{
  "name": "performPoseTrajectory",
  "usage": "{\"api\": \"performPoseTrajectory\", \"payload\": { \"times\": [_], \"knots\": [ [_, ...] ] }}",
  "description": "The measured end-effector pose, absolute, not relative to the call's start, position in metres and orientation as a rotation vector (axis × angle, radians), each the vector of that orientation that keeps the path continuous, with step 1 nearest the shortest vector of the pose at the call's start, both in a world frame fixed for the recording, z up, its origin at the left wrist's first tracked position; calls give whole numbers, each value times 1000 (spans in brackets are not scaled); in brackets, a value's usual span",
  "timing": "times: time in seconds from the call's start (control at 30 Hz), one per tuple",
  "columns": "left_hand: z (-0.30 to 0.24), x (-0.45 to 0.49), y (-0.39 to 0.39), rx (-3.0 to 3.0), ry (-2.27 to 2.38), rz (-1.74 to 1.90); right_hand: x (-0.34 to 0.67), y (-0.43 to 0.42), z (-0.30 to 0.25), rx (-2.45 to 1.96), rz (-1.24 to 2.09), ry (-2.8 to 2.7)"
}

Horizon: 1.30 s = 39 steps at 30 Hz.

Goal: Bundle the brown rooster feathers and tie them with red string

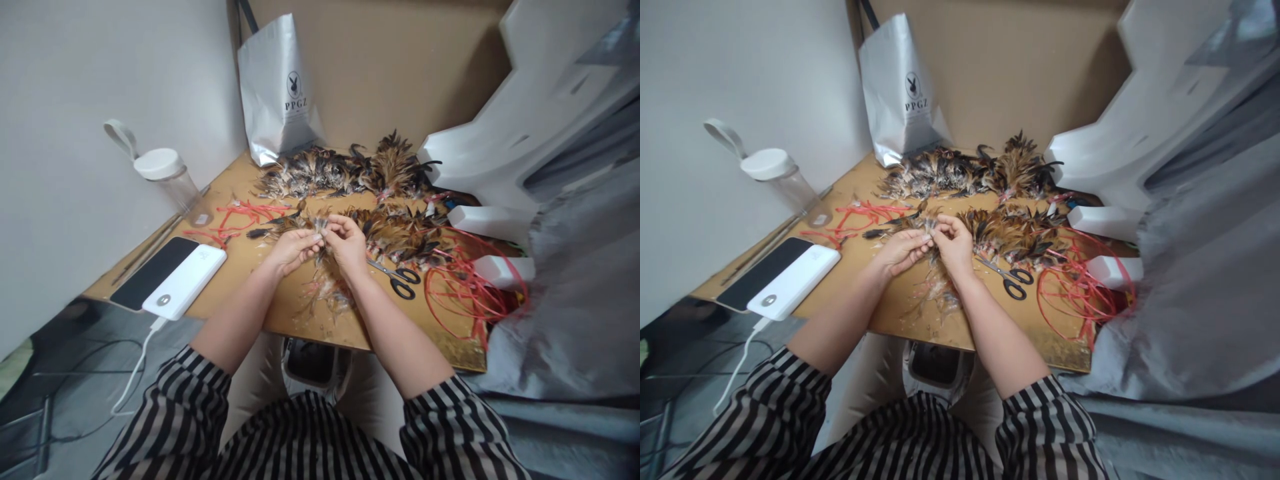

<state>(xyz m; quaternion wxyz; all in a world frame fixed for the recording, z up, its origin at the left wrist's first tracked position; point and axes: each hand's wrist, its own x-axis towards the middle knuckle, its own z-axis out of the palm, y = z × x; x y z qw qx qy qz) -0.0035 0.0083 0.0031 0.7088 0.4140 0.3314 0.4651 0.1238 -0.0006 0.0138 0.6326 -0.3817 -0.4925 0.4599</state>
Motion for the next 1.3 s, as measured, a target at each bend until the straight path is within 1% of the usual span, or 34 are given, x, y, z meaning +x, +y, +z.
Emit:
{"api": "performPoseTrajectory", "payload": {
  "times": [0.3, 0.43, 0.63, 0.77, 0.83, 1.0, 1.13, 1.23, 1.3],
  "knots": [
    [3, -5, 8, 923, 692, 1021, 122, -3, 15, -861, 1054, -1136],
    [6, -6, 9, 921, 694, 1104, 135, 7, 13, -983, 1025, -1204],
    [7, -8, 13, 803, 704, 1174, 161, 12, 9, -1322, 989, -1662],
    [6, -8, 13, 767, 685, 1192, 161, 9, 9, -1343, 933, -1961],
    [6, -8, 13, 769, 675, 1190, 158, 8, 10, -1313, 857, -2089],
    [7, -8, 12, 798, 652, 1168, 151, -2, 16, -1294, 453, -2389],
    [7, -8, 12, 797, 646, 1167, 145, -12, 20, -1358, 222, -2546],
    [7, -9, 11, 790, 638, 1159, 143, -13, 19, -1432, 172, -2542],
    [8, -9, 11, 786, 627, 1164, 145, -9, 18, -1393, 249, -2445]
  ]
}}
